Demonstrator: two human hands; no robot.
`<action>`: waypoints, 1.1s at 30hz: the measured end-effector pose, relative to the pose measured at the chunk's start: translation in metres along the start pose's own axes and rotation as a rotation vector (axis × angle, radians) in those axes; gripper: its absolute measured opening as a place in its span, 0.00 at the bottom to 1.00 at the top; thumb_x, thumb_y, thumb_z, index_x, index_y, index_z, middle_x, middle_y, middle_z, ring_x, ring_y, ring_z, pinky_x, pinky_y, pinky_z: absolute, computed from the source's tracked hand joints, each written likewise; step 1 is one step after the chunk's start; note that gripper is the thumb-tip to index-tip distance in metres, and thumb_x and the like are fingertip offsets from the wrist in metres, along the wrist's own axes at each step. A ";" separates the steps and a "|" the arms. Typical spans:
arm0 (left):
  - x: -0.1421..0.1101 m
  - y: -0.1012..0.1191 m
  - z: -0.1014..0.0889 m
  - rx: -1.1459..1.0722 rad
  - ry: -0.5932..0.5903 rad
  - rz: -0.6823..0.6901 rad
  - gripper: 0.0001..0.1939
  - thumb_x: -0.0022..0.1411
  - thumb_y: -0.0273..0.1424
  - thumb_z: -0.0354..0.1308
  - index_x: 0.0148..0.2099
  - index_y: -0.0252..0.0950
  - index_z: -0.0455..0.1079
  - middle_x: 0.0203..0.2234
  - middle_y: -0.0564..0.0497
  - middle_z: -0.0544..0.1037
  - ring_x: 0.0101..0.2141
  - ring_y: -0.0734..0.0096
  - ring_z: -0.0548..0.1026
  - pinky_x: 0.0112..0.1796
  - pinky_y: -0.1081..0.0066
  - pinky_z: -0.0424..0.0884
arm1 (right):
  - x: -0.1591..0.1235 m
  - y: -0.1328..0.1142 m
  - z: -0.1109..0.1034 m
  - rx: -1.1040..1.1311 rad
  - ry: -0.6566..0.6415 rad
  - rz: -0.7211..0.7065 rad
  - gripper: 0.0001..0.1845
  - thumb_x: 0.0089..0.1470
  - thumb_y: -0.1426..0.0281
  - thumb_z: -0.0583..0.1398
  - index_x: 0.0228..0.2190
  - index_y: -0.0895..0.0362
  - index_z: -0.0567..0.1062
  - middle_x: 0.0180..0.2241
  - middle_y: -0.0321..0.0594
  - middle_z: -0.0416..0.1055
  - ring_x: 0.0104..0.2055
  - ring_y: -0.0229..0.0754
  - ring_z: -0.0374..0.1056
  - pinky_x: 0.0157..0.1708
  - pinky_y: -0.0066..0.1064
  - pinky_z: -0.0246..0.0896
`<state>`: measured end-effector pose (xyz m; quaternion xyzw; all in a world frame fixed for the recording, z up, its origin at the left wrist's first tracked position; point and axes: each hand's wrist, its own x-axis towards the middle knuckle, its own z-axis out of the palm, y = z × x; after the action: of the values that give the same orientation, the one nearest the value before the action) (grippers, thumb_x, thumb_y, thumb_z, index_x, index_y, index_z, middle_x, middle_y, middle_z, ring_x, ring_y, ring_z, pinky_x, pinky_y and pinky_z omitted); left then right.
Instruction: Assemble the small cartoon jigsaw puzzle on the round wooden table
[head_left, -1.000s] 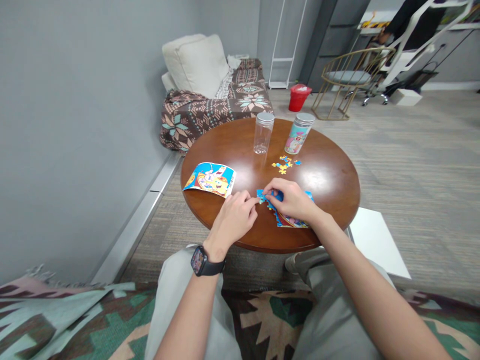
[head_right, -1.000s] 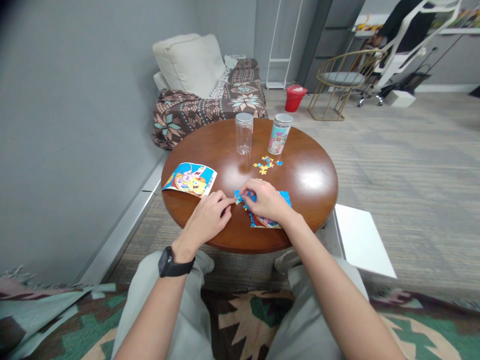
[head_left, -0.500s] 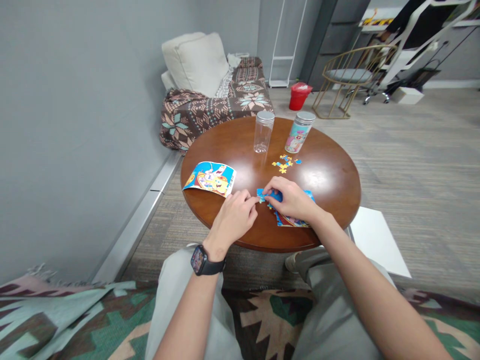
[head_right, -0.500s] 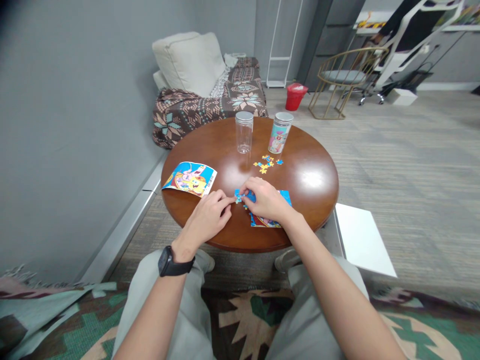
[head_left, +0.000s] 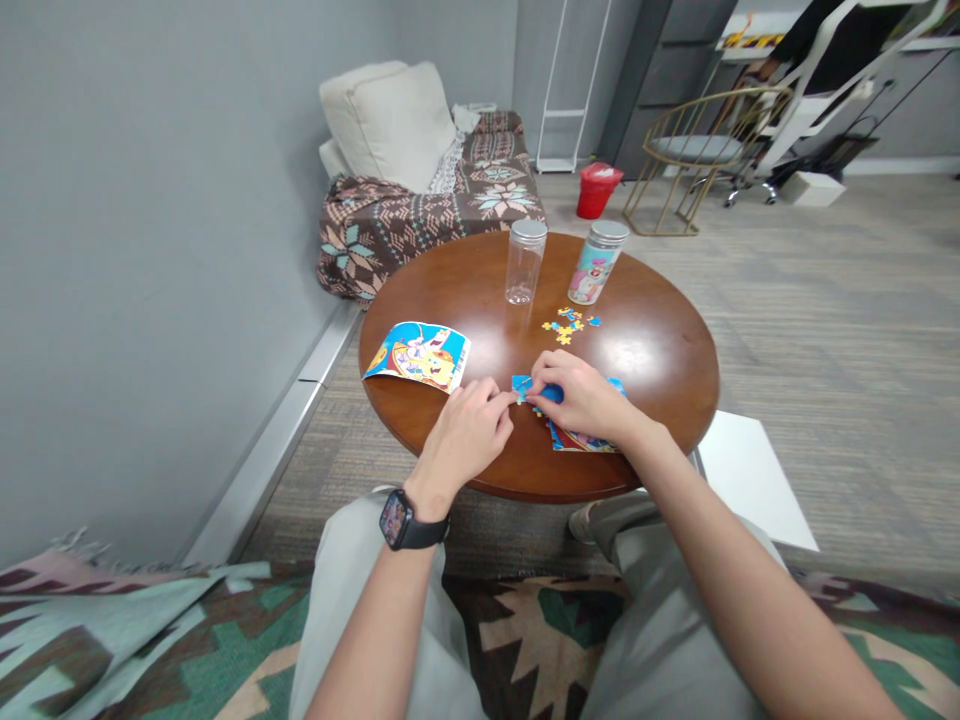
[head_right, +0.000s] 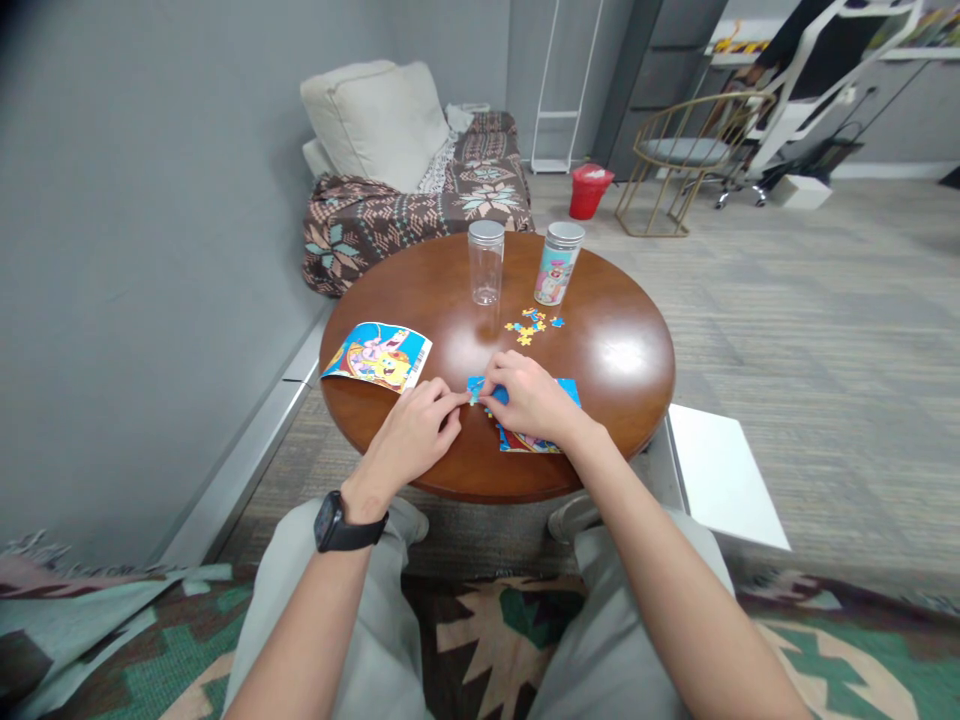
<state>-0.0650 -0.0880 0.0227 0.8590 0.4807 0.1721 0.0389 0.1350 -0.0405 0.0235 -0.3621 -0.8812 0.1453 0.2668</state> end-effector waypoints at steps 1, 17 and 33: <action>0.000 0.000 0.000 0.002 -0.001 0.001 0.13 0.67 0.25 0.48 0.48 0.37 0.72 0.35 0.49 0.71 0.39 0.64 0.70 0.42 0.64 0.66 | 0.000 -0.001 -0.002 -0.018 -0.019 -0.017 0.06 0.55 0.73 0.60 0.26 0.57 0.76 0.34 0.43 0.71 0.39 0.45 0.65 0.41 0.37 0.61; 0.000 0.000 0.000 0.016 -0.006 0.001 0.13 0.67 0.25 0.48 0.49 0.37 0.71 0.37 0.48 0.72 0.39 0.64 0.70 0.42 0.63 0.67 | -0.004 -0.001 -0.011 -0.149 -0.009 -0.143 0.18 0.61 0.68 0.56 0.22 0.57 0.78 0.30 0.43 0.70 0.33 0.42 0.61 0.35 0.36 0.54; 0.000 0.000 0.000 0.017 -0.016 -0.002 0.13 0.67 0.26 0.48 0.49 0.36 0.70 0.37 0.48 0.71 0.40 0.63 0.70 0.43 0.62 0.67 | -0.001 -0.001 -0.007 -0.065 0.068 0.044 0.17 0.63 0.69 0.51 0.27 0.56 0.75 0.29 0.42 0.70 0.35 0.44 0.65 0.38 0.36 0.59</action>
<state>-0.0651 -0.0878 0.0230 0.8602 0.4825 0.1610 0.0356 0.1390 -0.0416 0.0298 -0.3945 -0.8677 0.1103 0.2815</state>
